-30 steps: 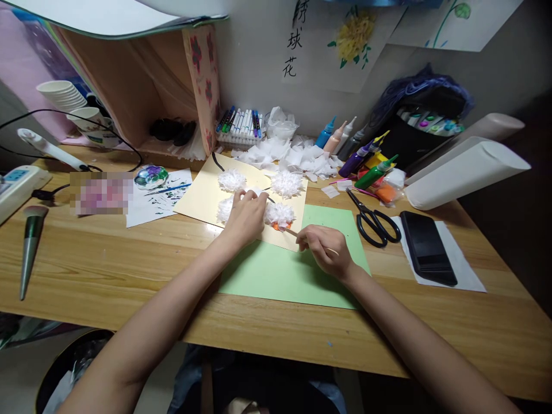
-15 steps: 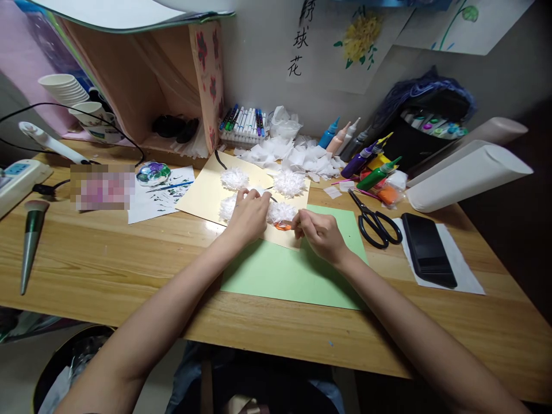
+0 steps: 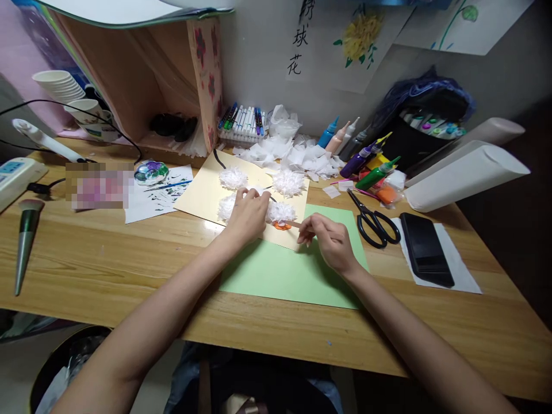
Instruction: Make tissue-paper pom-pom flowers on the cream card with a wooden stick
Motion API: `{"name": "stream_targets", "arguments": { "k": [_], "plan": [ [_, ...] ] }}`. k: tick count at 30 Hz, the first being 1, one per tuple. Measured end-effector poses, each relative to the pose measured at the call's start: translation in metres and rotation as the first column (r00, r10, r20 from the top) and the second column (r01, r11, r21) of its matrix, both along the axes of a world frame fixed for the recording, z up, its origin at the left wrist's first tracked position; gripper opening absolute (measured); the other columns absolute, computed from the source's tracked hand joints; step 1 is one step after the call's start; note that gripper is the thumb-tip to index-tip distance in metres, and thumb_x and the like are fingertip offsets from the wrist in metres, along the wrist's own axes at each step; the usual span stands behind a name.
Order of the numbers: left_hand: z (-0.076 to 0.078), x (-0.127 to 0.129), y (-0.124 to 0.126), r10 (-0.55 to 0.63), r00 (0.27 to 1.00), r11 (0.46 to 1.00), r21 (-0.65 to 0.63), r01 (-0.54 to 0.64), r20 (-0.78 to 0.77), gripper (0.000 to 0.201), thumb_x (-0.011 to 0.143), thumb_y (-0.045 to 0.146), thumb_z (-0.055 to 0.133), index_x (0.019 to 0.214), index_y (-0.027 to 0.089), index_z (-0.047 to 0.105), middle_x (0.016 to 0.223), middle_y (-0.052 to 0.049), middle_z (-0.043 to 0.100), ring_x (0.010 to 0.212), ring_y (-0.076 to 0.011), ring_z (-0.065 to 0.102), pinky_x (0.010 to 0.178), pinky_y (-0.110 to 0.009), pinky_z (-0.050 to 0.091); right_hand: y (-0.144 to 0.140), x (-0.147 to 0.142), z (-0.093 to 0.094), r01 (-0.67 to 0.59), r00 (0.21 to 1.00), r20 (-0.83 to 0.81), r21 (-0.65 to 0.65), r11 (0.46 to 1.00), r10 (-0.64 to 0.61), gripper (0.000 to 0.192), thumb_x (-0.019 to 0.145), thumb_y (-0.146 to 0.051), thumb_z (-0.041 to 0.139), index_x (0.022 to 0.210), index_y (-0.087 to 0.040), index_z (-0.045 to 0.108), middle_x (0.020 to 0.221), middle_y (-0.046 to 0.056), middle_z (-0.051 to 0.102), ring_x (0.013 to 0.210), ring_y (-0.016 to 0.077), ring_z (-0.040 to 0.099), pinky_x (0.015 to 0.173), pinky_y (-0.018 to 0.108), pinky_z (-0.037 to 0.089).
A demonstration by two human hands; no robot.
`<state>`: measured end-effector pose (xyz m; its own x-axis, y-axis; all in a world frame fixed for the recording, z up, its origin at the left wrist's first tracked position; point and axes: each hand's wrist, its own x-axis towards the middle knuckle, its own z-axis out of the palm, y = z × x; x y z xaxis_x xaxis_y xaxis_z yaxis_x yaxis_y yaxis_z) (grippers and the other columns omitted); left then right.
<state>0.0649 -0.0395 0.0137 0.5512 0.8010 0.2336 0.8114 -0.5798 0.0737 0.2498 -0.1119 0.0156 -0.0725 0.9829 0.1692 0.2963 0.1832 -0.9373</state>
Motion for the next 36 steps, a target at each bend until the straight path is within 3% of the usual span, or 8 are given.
{"name": "stream_targets", "arguments": {
  "k": [4,8,14,17,19,24,29,36],
  "plan": [
    [-0.001,0.000,0.000,0.009,1.000,1.000,-0.005,-0.009,0.000,0.036,0.086,0.008,0.037,0.117,0.008,0.055,0.085,-0.013,0.068,0.095,-0.0274,0.054,0.091,-0.040,0.029,-0.009,0.006,-0.006,-0.078,0.975,0.223,0.243,0.967,0.023,0.040,0.095,-0.034,0.035,0.068,-0.019,0.060,0.060,0.002,0.062,0.055,0.0123,0.058,0.055,0.026,0.045],
    [-0.001,-0.003,0.001,0.010,0.999,1.000,-0.013,-0.009,0.048,0.034,0.086,0.008,0.035,0.114,0.011,0.056,0.083,-0.011,0.069,0.094,-0.0263,0.054,0.092,-0.041,0.029,-0.013,0.008,-0.011,-0.060,0.974,0.223,0.362,0.930,-0.024,0.040,0.096,-0.030,0.032,0.067,-0.020,0.059,0.057,0.001,0.061,0.054,0.0119,0.057,0.056,0.026,0.043],
    [0.014,-0.017,0.008,0.093,0.974,0.993,0.049,-0.105,0.208,0.026,0.088,0.015,0.043,0.108,0.019,0.059,0.099,-0.008,0.068,0.104,-0.0253,0.051,0.094,-0.042,0.028,-0.012,0.006,-0.012,0.194,0.977,-0.099,0.073,0.978,-0.186,0.012,0.091,-0.034,0.049,0.089,-0.023,0.053,0.048,-0.007,0.053,0.045,0.0102,0.051,0.047,0.022,0.039],
    [0.018,-0.023,0.017,0.191,0.957,0.973,0.089,-0.214,0.219,0.022,0.084,0.026,0.054,0.104,0.020,0.062,0.105,-0.009,0.065,0.108,-0.0293,0.048,0.094,-0.045,0.027,-0.008,0.006,-0.006,0.215,0.944,-0.253,-0.007,0.976,-0.210,0.014,0.089,-0.035,0.054,0.094,-0.025,0.046,0.048,-0.008,0.056,0.045,0.0099,0.049,0.047,0.021,0.038],
    [0.017,-0.024,0.024,0.198,0.964,0.973,0.082,-0.215,0.179,0.022,0.081,0.030,0.060,0.100,0.020,0.064,0.105,-0.010,0.064,0.108,-0.0306,0.048,0.094,-0.047,0.027,-0.006,0.007,-0.002,0.217,0.929,-0.304,-0.011,0.976,-0.210,0.017,0.087,-0.034,0.057,0.094,-0.025,0.044,0.052,-0.007,0.059,0.049,0.0103,0.052,0.049,0.021,0.040],
    [0.011,-0.018,0.042,0.099,0.994,0.994,0.031,-0.101,0.047,0.011,0.076,0.025,0.059,0.079,0.020,0.069,0.085,-0.009,0.069,0.098,-0.0289,0.051,0.095,-0.049,0.027,-0.004,0.009,-0.003,0.216,0.916,-0.346,-0.008,0.976,-0.205,0.018,0.087,-0.033,0.058,0.091,-0.024,0.042,0.063,-0.004,0.064,0.062,0.0118,0.058,0.059,0.024,0.044],
    [0.007,-0.013,0.051,0.045,0.999,0.998,0.048,-0.046,0.027,0.022,0.076,0.012,0.050,0.064,0.018,0.068,0.071,-0.010,0.068,0.090,-0.0263,0.053,0.096,-0.049,0.026,-0.003,0.010,-0.007,0.208,0.921,-0.333,-0.018,0.978,-0.202,0.017,0.089,-0.035,0.055,0.091,-0.024,0.042,0.068,-0.003,0.066,0.067,0.0128,0.059,0.065,0.027,0.044],
    [0.018,-0.018,0.044,0.108,0.962,0.994,-0.009,-0.110,0.252,0.018,0.082,0.018,0.052,0.075,0.020,0.068,0.081,-0.007,0.071,0.094,-0.0256,0.055,0.096,-0.051,0.027,-0.005,0.009,-0.003,0.228,0.928,-0.304,-0.001,0.974,-0.217,0.015,0.090,-0.036,0.052,0.090,-0.024,0.043,0.068,-0.003,0.066,0.066,0.0129,0.059,0.065,0.028,0.046]
  ]
}}
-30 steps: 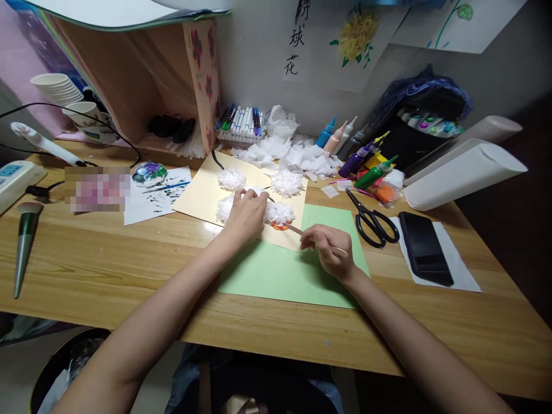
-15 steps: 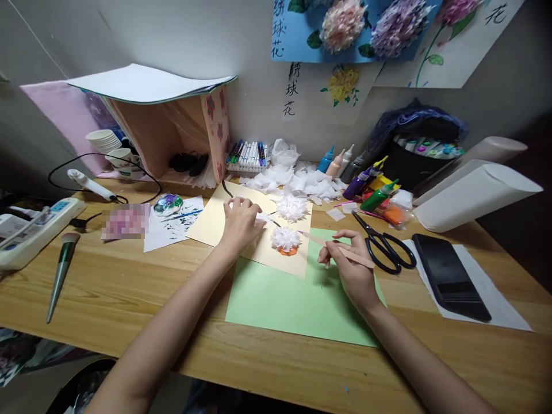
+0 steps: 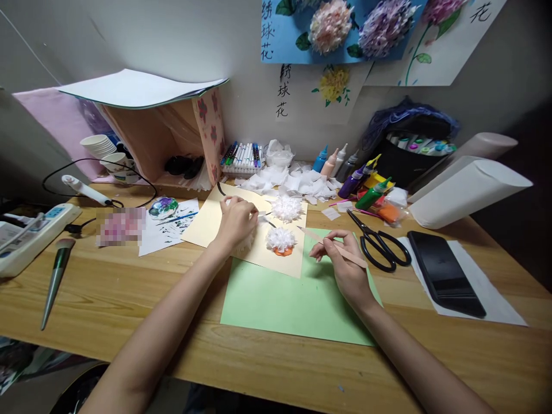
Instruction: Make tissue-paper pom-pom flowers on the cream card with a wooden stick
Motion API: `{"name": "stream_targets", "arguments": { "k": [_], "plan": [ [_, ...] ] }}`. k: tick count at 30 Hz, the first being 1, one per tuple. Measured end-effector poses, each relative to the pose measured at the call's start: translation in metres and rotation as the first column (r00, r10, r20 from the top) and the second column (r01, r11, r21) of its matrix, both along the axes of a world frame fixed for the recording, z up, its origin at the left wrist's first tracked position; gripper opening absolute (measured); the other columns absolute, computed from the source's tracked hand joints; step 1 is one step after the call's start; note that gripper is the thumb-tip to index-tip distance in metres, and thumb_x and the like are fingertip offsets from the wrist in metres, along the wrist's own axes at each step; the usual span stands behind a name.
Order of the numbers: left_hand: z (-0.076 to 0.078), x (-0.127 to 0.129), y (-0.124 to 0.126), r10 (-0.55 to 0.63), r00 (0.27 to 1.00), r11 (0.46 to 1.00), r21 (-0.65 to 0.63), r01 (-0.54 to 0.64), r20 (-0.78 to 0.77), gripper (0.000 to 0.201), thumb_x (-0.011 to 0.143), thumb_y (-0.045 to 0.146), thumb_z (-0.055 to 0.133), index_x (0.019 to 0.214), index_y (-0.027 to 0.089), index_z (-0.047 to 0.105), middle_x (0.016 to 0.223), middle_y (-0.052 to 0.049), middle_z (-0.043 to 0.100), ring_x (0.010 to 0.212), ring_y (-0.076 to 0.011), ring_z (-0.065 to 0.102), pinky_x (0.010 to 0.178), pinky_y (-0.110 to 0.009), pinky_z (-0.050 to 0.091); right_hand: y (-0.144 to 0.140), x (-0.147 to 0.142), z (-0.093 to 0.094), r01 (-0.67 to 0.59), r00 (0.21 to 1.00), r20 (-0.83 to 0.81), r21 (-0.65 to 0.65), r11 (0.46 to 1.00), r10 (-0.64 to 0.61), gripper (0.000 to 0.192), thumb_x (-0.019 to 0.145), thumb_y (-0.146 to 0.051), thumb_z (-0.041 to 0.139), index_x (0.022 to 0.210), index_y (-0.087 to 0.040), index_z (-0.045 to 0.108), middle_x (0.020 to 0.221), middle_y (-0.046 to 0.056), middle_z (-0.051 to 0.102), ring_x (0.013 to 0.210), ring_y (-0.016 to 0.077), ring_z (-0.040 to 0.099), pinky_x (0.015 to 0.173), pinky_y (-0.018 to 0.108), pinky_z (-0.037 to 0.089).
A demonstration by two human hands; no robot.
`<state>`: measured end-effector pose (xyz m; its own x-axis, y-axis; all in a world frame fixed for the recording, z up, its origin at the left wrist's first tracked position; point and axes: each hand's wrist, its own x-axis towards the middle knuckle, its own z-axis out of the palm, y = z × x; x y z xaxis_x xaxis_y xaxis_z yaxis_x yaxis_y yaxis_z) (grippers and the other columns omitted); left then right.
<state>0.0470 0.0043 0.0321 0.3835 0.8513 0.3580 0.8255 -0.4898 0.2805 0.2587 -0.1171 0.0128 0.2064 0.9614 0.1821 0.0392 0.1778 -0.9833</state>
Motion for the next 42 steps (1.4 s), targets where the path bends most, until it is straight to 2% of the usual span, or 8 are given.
{"name": "stream_targets", "arguments": {
  "k": [3,5,8,10,18,22,35,42],
  "plan": [
    [0.012,-0.004,-0.015,0.014,0.978,0.995,-0.097,0.006,0.206,0.012,0.083,0.027,0.057,0.080,0.022,0.068,0.088,-0.003,0.072,0.097,-0.0236,0.057,0.096,-0.047,0.030,-0.001,-0.001,0.002,0.005,1.000,0.018,0.010,1.000,-0.005,0.014,0.090,-0.035,0.053,0.091,-0.024,0.045,0.070,-0.002,0.067,0.068,0.0131,0.060,0.067,0.028,0.047],
    [0.019,-0.005,-0.028,-0.040,0.939,0.968,-0.221,0.121,0.341,0.014,0.081,0.033,0.060,0.078,0.022,0.069,0.087,-0.002,0.072,0.092,-0.0214,0.060,0.090,-0.039,0.038,-0.002,-0.002,0.002,0.004,0.999,0.043,0.020,1.000,-0.005,0.013,0.089,-0.034,0.055,0.092,-0.023,0.048,0.072,-0.001,0.068,0.070,0.0138,0.061,0.067,0.029,0.048],
    [0.022,-0.005,-0.046,-0.101,0.884,0.840,-0.437,0.321,0.456,0.017,0.078,0.036,0.064,0.073,0.021,0.070,0.082,-0.002,0.072,0.082,-0.0189,0.064,0.078,-0.031,0.045,-0.005,-0.003,-0.001,0.028,0.994,0.108,0.058,0.998,-0.034,0.011,0.087,-0.031,0.057,0.092,-0.022,0.055,0.073,0.001,0.068,0.071,0.0151,0.063,0.065,0.029,0.049],
    [0.018,-0.002,-0.053,-0.099,0.881,0.782,-0.512,0.357,0.463,0.015,0.076,0.034,0.066,0.072,0.020,0.071,0.081,-0.001,0.073,0.079,-0.0184,0.064,0.074,-0.029,0.046,-0.008,-0.003,-0.002,0.044,0.986,0.156,0.121,0.992,-0.063,0.008,0.087,-0.028,0.059,0.091,-0.022,0.059,0.072,0.001,0.067,0.070,0.0154,0.063,0.063,0.030,0.048],
    [-0.004,0.007,-0.057,-0.152,0.965,0.939,-0.273,0.208,0.212,0.009,0.082,0.026,0.062,0.078,0.024,0.069,0.084,0.002,0.072,0.092,-0.0190,0.057,0.090,-0.039,0.030,-0.012,-0.006,0.003,-0.222,0.827,0.561,0.364,0.905,-0.023,0.015,0.086,-0.016,0.056,0.094,-0.023,0.066,0.076,0.002,0.070,0.066,0.0155,0.061,0.060,0.031,0.048],
    [-0.005,0.004,-0.059,-0.182,0.967,0.943,-0.246,0.223,0.179,0.010,0.084,0.028,0.061,0.079,0.024,0.068,0.084,0.002,0.072,0.092,-0.0181,0.056,0.087,-0.038,0.027,-0.010,-0.009,0.000,-0.282,0.784,0.620,0.387,0.878,-0.022,0.019,0.085,-0.013,0.056,0.099,-0.023,0.066,0.083,0.004,0.072,0.069,0.0156,0.062,0.060,0.030,0.049],
    [-0.007,0.001,-0.060,-0.168,0.976,0.953,-0.232,0.196,0.135,0.012,0.084,0.031,0.060,0.080,0.024,0.068,0.087,0.000,0.071,0.097,-0.0204,0.053,0.086,-0.039,0.025,-0.008,-0.014,-0.006,-0.258,0.775,0.632,0.349,0.901,-0.023,0.018,0.087,-0.016,0.054,0.099,-0.024,0.066,0.082,0.004,0.073,0.070,0.0171,0.062,0.064,0.032,0.049],
    [-0.013,0.004,-0.059,-0.150,0.976,0.961,-0.207,0.182,0.160,0.011,0.085,0.033,0.059,0.082,0.026,0.067,0.088,0.002,0.070,0.099,-0.0192,0.052,0.089,-0.037,0.025,-0.005,-0.014,-0.009,-0.273,0.704,0.708,0.335,0.902,-0.050,0.018,0.089,-0.018,0.052,0.102,-0.024,0.064,0.087,0.005,0.073,0.077,0.0182,0.064,0.068,0.034,0.050]
  ]
}}
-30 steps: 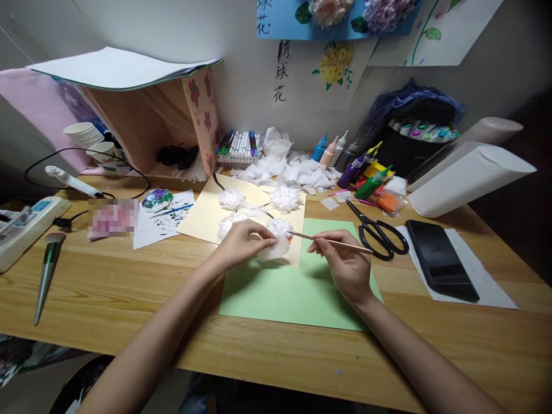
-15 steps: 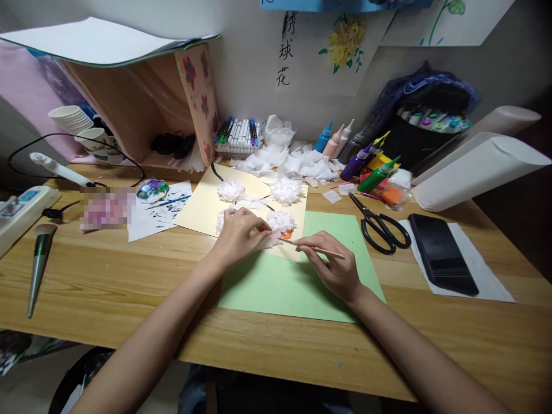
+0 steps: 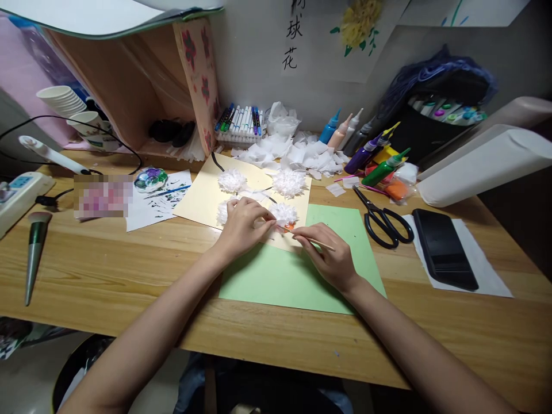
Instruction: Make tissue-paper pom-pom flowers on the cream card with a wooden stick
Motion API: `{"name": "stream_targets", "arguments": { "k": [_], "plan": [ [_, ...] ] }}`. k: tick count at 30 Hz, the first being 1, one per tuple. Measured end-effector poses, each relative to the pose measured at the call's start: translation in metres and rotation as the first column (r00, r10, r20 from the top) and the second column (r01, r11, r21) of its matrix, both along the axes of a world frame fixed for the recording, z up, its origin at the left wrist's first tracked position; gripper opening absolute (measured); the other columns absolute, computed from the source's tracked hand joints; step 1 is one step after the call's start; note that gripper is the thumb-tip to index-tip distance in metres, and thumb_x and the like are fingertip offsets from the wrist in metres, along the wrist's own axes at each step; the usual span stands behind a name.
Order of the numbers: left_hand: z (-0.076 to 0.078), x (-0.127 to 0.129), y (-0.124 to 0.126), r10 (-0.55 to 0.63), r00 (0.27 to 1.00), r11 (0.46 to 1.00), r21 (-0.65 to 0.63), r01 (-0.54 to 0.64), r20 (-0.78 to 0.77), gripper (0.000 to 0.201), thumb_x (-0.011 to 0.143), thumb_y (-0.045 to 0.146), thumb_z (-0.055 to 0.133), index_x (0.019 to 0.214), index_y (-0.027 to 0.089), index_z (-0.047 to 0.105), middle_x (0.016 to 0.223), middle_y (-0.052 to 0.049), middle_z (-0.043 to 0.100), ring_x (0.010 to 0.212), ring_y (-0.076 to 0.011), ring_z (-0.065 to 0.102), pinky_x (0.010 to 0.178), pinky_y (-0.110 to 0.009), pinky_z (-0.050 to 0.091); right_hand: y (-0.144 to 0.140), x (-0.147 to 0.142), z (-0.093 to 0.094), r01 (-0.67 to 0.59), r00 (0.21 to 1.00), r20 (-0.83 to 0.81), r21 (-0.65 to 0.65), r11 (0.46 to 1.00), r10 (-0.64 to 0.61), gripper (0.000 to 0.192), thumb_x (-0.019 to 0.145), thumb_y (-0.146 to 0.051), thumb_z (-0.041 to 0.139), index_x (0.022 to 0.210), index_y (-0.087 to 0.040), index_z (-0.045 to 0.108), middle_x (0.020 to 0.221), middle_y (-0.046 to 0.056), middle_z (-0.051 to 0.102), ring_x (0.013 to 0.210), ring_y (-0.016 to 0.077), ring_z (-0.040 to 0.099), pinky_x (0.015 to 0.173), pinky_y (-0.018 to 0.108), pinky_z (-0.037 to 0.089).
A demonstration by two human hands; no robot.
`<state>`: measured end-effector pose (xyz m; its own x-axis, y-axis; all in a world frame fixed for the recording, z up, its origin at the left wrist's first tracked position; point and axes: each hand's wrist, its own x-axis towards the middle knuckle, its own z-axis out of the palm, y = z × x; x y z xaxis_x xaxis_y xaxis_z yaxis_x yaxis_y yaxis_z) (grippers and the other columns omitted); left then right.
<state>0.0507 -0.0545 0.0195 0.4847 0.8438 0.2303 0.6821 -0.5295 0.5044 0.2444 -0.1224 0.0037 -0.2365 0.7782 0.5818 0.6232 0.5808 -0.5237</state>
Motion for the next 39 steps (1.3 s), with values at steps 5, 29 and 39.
{"name": "stream_targets", "arguments": {
  "k": [5,29,39],
  "plan": [
    [0.001,-0.001,0.001,0.091,0.996,0.994,0.055,-0.090,-0.018,0.018,0.092,0.029,0.048,0.089,0.022,0.065,0.094,-0.002,0.069,0.101,-0.0208,0.051,0.088,-0.038,0.026,0.002,-0.001,-0.004,0.012,1.000,-0.005,0.009,1.000,-0.012,0.018,0.089,-0.016,0.052,0.102,-0.023,0.063,0.089,0.005,0.073,0.081,0.0183,0.064,0.071,0.034,0.050],
    [-0.005,0.000,0.002,0.074,0.981,0.990,0.131,-0.051,-0.180,0.026,0.094,0.021,0.035,0.105,0.018,0.058,0.090,-0.007,0.070,0.100,-0.0224,0.055,0.095,-0.043,0.021,0.006,0.000,0.013,0.030,0.978,-0.193,-0.223,0.974,-0.074,0.018,0.090,-0.024,0.052,0.089,-0.023,0.069,0.090,0.004,0.073,0.084,0.0182,0.066,0.075,0.036,0.052],
    [0.000,-0.012,-0.001,0.003,0.966,0.990,0.138,0.034,-0.258,0.013,0.086,0.021,0.051,0.079,0.020,0.061,0.101,-0.005,0.067,0.113,-0.0270,0.044,0.093,-0.045,0.020,-0.001,0.017,0.016,0.079,0.980,-0.182,-0.035,0.996,-0.084,0.016,0.088,-0.018,0.053,0.090,-0.022,0.068,0.078,0.003,0.071,0.073,0.0174,0.065,0.067,0.033,0.052]
  ]
}}
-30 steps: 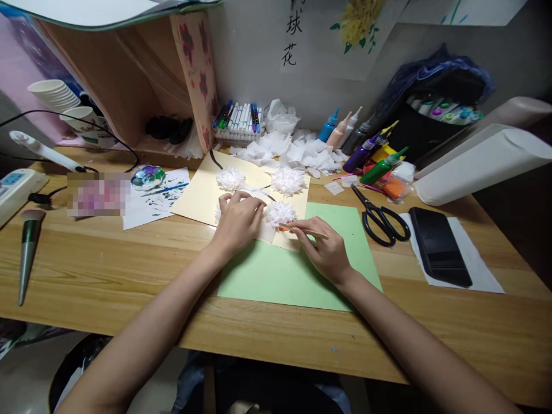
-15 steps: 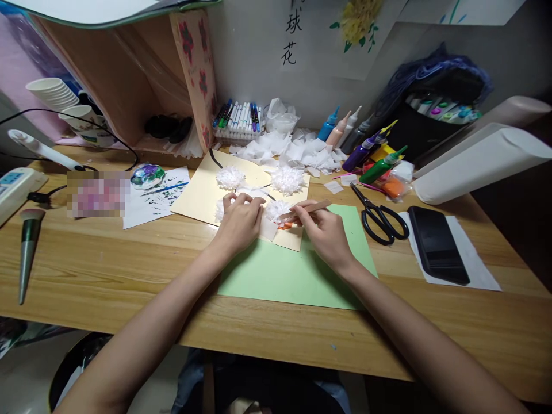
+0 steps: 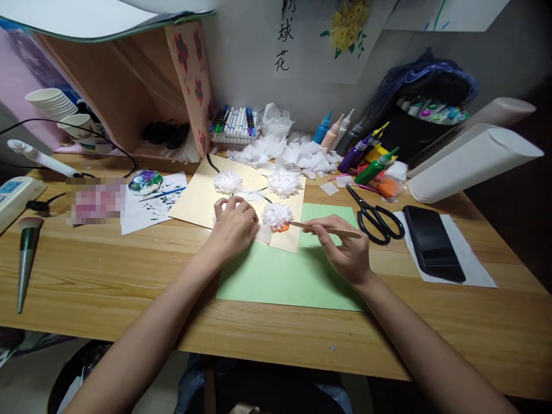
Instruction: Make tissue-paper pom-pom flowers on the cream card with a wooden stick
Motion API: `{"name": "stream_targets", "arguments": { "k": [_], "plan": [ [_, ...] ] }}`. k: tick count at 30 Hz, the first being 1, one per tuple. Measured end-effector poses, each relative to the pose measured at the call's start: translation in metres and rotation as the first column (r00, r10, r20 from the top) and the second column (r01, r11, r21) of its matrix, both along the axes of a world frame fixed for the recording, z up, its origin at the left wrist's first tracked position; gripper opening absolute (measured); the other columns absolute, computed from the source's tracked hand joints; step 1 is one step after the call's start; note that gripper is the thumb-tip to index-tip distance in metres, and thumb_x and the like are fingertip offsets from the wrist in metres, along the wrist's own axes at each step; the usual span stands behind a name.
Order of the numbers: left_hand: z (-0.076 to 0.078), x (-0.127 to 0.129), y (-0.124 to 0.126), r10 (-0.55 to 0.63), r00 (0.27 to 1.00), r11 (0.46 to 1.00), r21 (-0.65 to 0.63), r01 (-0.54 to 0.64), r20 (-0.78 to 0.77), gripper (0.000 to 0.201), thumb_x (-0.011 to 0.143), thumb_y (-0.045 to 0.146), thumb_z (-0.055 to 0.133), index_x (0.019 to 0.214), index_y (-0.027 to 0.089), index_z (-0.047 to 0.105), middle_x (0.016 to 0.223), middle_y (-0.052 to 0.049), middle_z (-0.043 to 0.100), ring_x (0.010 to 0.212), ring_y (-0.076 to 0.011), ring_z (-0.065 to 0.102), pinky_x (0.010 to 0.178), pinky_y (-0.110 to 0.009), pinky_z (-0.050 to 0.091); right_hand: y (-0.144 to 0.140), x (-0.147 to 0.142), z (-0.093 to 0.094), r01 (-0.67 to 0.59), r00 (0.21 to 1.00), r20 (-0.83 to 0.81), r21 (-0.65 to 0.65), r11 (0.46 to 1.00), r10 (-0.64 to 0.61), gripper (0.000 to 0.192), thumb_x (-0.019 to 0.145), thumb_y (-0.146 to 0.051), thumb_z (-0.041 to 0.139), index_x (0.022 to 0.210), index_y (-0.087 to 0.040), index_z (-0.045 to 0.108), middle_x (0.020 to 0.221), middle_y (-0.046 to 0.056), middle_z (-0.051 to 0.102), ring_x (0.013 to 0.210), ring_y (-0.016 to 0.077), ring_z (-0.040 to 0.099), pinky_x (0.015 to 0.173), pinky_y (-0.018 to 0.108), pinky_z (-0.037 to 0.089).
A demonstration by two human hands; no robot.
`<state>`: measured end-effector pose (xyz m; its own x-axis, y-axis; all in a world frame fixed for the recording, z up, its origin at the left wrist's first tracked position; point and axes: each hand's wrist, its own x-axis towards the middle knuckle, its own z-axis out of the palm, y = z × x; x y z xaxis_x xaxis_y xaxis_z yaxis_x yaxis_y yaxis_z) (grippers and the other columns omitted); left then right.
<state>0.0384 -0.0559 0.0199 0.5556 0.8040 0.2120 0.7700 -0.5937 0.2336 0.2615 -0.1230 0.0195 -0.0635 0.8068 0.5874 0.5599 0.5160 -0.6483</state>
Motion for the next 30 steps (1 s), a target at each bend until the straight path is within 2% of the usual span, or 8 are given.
{"name": "stream_targets", "arguments": {
  "k": [4,9,17,20,24,26,30],
  "plan": [
    [0.003,-0.001,-0.001,0.003,1.000,0.999,-0.035,-0.004,-0.009,0.015,0.085,0.017,0.050,0.074,0.019,0.059,0.098,-0.004,0.066,0.109,-0.0256,0.046,0.093,-0.045,0.021,0.003,0.011,0.002,0.105,0.992,-0.068,-0.009,0.994,-0.105,0.018,0.088,-0.020,0.053,0.079,-0.020,0.068,0.078,0.004,0.070,0.071,0.0166,0.066,0.065,0.032,0.053],
    [0.015,-0.002,-0.006,-0.065,0.997,0.988,-0.140,0.070,0.038,0.011,0.087,0.020,0.050,0.081,0.020,0.059,0.100,-0.004,0.065,0.107,-0.0243,0.046,0.091,-0.044,0.024,0.005,0.021,0.003,0.167,0.981,-0.100,-0.002,0.986,-0.167,0.019,0.089,-0.022,0.053,0.077,-0.020,0.068,0.075,0.003,0.070,0.069,0.0167,0.067,0.062,0.032,0.054],
    [0.015,0.004,-0.010,-0.141,0.984,0.969,-0.188,0.159,0.105,0.012,0.089,0.027,0.048,0.085,0.020,0.057,0.099,-0.004,0.063,0.104,-0.0236,0.044,0.090,-0.042,0.027,0.002,0.018,0.007,0.097,0.995,-0.030,0.033,0.995,-0.096,0.017,0.088,-0.018,0.052,0.081,-0.020,0.067,0.074,0.003,0.070,0.067,0.0152,0.065,0.063,0.031,0.052],
    [0.022,0.009,-0.017,-0.219,0.957,0.950,-0.181,0.254,0.190,0.013,0.091,0.030,0.048,0.088,0.021,0.056,0.101,-0.003,0.062,0.104,-0.0219,0.045,0.090,-0.039,0.030,0.000,0.017,0.008,0.057,0.998,-0.017,0.069,0.996,-0.056,0.016,0.088,-0.016,0.052,0.084,-0.020,0.066,0.072,0.002,0.069,0.067,0.0153,0.064,0.064,0.032,0.051],
    [0.029,0.021,-0.024,-0.313,0.906,0.920,-0.144,0.364,0.286,0.009,0.091,0.025,0.049,0.089,0.021,0.056,0.105,-0.003,0.062,0.107,-0.0190,0.046,0.094,-0.036,0.031,-0.003,0.018,0.009,0.074,0.997,-0.047,0.146,0.986,-0.068,0.015,0.087,-0.014,0.052,0.082,-0.020,0.065,0.069,0.001,0.068,0.064,0.0150,0.062,0.062,0.032,0.049],
    [0.027,0.028,-0.022,-0.301,0.912,0.933,-0.111,0.342,0.280,0.009,0.091,0.025,0.050,0.088,0.021,0.057,0.107,-0.003,0.062,0.109,-0.0198,0.045,0.095,-0.037,0.030,-0.005,0.019,0.009,0.086,0.994,-0.076,0.178,0.980,-0.073,0.015,0.087,-0.014,0.051,0.081,-0.020,0.064,0.067,0.001,0.067,0.063,0.0148,0.061,0.061,0.032,0.049],
    [0.016,0.042,-0.010,-0.204,0.958,0.976,-0.030,0.214,0.202,0.010,0.089,0.026,0.051,0.085,0.021,0.059,0.108,-0.003,0.063,0.113,-0.0235,0.042,0.091,-0.040,0.029,-0.006,0.020,0.011,0.104,0.992,-0.092,0.219,0.970,-0.086,0.017,0.088,-0.014,0.049,0.077,-0.021,0.061,0.064,0.000,0.064,0.060,0.0141,0.059,0.058,0.031,0.048]
  ]
}}
